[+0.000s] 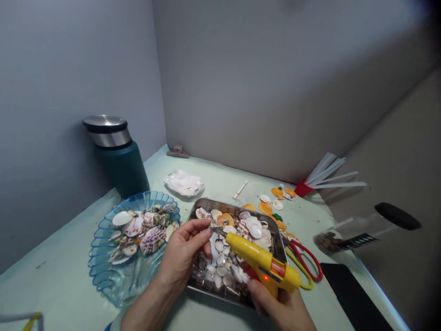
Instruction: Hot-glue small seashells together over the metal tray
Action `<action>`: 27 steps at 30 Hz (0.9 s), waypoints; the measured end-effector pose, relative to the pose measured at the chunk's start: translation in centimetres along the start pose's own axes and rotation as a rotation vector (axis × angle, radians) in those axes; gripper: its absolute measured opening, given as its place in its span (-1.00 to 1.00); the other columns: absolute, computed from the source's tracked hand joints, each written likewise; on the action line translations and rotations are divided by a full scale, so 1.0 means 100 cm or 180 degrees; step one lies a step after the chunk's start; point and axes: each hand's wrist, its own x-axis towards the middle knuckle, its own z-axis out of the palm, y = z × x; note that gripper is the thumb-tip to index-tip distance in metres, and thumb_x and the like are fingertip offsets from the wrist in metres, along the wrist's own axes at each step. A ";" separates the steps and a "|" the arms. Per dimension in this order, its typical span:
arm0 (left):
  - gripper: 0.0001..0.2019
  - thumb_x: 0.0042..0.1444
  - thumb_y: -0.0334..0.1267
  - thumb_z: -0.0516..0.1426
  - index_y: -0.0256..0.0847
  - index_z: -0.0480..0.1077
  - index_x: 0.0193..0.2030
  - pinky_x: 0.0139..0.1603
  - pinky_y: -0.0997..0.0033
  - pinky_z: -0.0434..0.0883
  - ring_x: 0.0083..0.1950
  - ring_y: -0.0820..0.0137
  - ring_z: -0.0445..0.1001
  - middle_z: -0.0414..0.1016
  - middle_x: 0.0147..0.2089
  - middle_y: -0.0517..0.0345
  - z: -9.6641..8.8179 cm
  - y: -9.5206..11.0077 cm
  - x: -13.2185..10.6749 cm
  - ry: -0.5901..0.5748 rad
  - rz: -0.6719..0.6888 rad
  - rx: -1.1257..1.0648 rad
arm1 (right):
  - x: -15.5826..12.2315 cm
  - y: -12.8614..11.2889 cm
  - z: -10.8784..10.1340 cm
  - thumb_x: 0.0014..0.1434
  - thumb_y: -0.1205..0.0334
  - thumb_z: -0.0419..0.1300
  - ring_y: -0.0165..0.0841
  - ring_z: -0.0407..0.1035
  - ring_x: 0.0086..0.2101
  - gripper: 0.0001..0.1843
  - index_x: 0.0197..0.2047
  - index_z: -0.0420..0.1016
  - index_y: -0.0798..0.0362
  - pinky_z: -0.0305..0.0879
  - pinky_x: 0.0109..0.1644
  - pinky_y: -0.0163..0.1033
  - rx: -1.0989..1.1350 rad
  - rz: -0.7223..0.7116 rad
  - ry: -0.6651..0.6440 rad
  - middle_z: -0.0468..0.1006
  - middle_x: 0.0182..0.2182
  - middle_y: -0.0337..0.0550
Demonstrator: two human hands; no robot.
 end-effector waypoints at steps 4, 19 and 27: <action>-0.75 -0.10 -0.25 0.34 -0.27 0.49 -0.26 -0.53 0.61 0.26 -0.65 0.58 0.32 0.41 -0.70 0.30 0.000 0.000 0.001 -0.0031 0.0006 0.0017 | 0.000 0.004 -0.001 -0.04 0.06 0.40 -0.22 0.36 -0.53 -0.73 -0.28 0.63 0.02 0.35 -0.44 -0.19 -0.0003 0.0042 -0.0021 0.32 -0.76 -0.28; -0.73 -0.11 -0.22 0.34 -0.27 0.48 -0.26 -0.53 0.61 0.26 -0.66 0.60 0.31 0.41 -0.71 0.31 0.000 0.000 0.000 -0.0041 -0.0040 0.0042 | -0.003 0.011 0.003 -0.13 0.01 0.43 -0.01 0.51 -0.18 -0.57 -0.19 0.66 0.03 0.47 -0.08 -0.03 -0.0182 -0.0240 0.0414 0.67 -0.29 -0.02; -0.72 -0.13 -0.19 0.35 -0.26 0.49 -0.28 -0.57 0.61 0.21 -0.67 0.59 0.29 0.40 -0.73 0.31 0.002 0.002 -0.001 -0.0025 -0.0095 0.0160 | -0.003 0.029 0.001 -0.14 -0.11 0.36 0.06 0.50 -0.12 -0.47 -0.16 0.62 0.07 0.40 0.05 0.05 -0.0804 -0.0399 0.0703 0.64 -0.21 0.07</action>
